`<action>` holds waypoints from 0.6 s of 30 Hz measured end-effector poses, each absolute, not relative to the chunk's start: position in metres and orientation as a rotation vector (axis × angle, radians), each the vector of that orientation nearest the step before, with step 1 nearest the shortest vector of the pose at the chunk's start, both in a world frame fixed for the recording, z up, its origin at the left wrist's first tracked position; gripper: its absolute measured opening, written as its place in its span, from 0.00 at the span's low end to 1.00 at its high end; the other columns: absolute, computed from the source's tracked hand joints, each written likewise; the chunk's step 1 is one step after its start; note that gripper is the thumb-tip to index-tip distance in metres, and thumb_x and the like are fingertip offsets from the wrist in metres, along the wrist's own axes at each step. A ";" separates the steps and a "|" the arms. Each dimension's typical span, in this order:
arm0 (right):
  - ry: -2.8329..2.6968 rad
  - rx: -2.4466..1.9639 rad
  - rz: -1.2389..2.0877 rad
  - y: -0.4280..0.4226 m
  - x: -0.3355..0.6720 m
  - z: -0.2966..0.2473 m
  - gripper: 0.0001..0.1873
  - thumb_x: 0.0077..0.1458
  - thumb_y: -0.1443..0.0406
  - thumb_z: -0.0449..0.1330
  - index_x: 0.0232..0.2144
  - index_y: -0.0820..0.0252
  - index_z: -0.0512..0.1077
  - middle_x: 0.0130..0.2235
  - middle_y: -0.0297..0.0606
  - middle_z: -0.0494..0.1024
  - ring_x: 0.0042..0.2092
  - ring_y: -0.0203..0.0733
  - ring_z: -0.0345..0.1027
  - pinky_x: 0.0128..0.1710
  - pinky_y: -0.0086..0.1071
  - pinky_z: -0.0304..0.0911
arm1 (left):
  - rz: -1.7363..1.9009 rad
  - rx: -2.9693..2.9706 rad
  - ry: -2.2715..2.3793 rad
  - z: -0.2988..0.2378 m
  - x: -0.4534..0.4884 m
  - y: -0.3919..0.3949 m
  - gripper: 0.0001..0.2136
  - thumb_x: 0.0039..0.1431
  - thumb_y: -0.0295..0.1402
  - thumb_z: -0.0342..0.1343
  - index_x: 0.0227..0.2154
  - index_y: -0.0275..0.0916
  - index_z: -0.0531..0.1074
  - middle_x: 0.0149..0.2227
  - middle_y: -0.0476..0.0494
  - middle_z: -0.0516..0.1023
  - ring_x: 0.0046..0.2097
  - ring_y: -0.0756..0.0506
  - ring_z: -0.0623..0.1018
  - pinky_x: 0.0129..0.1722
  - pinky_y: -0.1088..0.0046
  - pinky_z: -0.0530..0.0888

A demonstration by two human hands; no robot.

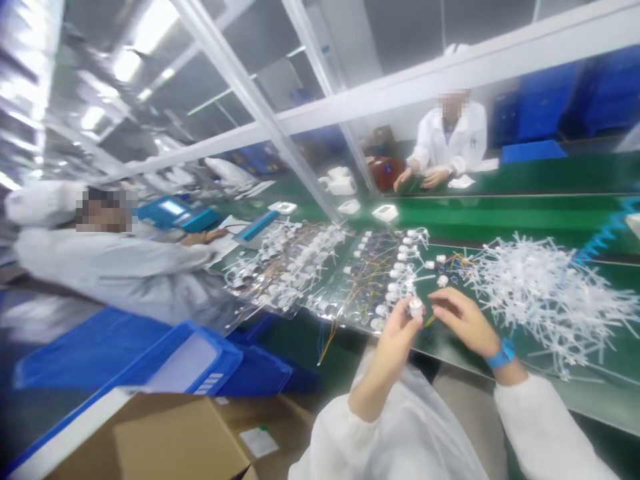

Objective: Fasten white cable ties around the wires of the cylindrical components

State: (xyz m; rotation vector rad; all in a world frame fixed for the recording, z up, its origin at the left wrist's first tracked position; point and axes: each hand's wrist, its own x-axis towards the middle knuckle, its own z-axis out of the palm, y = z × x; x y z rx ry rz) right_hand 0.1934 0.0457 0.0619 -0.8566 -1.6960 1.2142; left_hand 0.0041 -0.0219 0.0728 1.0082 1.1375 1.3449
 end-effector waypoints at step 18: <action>-2.456 -0.964 0.013 0.011 0.092 0.137 0.15 0.72 0.58 0.57 0.50 0.48 0.83 0.48 0.47 0.89 0.54 0.65 0.80 0.71 0.77 0.39 | 1.600 0.450 0.749 0.098 -0.043 -0.044 0.21 0.62 0.51 0.72 0.46 0.42 0.75 0.47 0.46 0.78 0.54 0.42 0.76 0.59 0.66 0.70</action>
